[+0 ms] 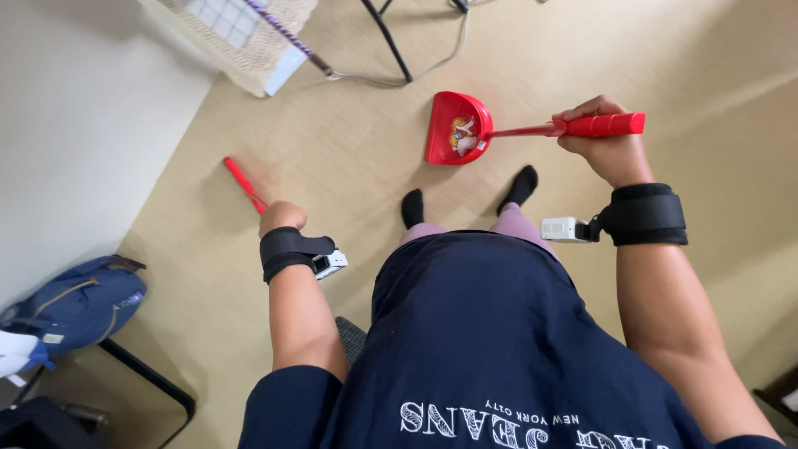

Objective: The person sweeps a wooden floor using a red broom and dustpan, gathering debris into the dustpan. They move around the room, sweeping near furniture and along walls, repeatedly transferring collected material into the dustpan.

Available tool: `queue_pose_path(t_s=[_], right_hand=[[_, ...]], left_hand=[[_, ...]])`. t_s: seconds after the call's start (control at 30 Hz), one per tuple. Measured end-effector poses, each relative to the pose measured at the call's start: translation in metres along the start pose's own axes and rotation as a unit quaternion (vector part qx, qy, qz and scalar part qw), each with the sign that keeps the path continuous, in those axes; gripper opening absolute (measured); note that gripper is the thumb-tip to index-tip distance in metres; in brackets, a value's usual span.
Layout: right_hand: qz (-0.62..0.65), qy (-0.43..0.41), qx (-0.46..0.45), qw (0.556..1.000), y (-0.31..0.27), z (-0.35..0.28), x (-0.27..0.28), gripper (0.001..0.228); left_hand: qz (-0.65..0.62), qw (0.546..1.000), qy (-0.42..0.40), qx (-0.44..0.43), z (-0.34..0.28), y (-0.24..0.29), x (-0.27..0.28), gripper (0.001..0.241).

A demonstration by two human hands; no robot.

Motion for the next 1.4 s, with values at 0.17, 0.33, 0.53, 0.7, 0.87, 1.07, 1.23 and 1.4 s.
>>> queue_pose_path(t_s=[0.17,0.33,0.53,0.7,0.87,1.07,1.23,1.4], right_hand=[[-0.015,-0.002,0.017,1.000,0.012,-0.008,0.090,0.032],[0.002,-0.026,0.019,0.999,0.018,-0.014,0.157,0.029],[-0.047,-0.060,0.034,0.996,0.030,-0.018,0.209,0.029],[-0.044,-0.054,0.017,0.997,0.035,-0.023,0.240,0.028],[-0.091,-0.051,-0.002,0.995,0.038,-0.020,0.252,0.026],[-0.037,-0.057,0.003,0.998,0.051,-0.015,0.264,0.027],[-0.082,-0.053,-0.003,0.995,0.050,-0.013,0.269,0.028],[-0.045,-0.055,-0.001,0.997,0.057,-0.016,0.276,0.026]], left_hand=[[0.025,0.996,-0.056,-0.067,-0.028,0.079,-0.052,0.023],[-0.141,0.968,-0.138,-0.156,-0.163,0.172,-0.049,0.044],[0.004,0.964,0.047,-0.262,-0.210,0.237,-0.065,0.042],[0.047,0.904,0.265,-0.331,-0.223,0.267,-0.063,0.036],[-0.096,0.863,0.177,-0.463,-0.180,0.301,-0.092,0.039],[-0.113,0.819,0.034,-0.562,-0.255,0.407,-0.104,0.045],[-0.114,0.765,-0.062,-0.631,-0.316,0.483,-0.108,0.042],[-0.090,0.660,-0.054,-0.744,-0.367,0.532,-0.124,0.046]])
Point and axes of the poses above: each hand's wrist, its own z-axis towards the middle knuckle, its own x-axis out of the back of the hand, y = z × x, the point moved 3 cm from there along z, towards the middle knuckle, and after that the axes turned 12 degrees about -y, right-handed, at the moved point
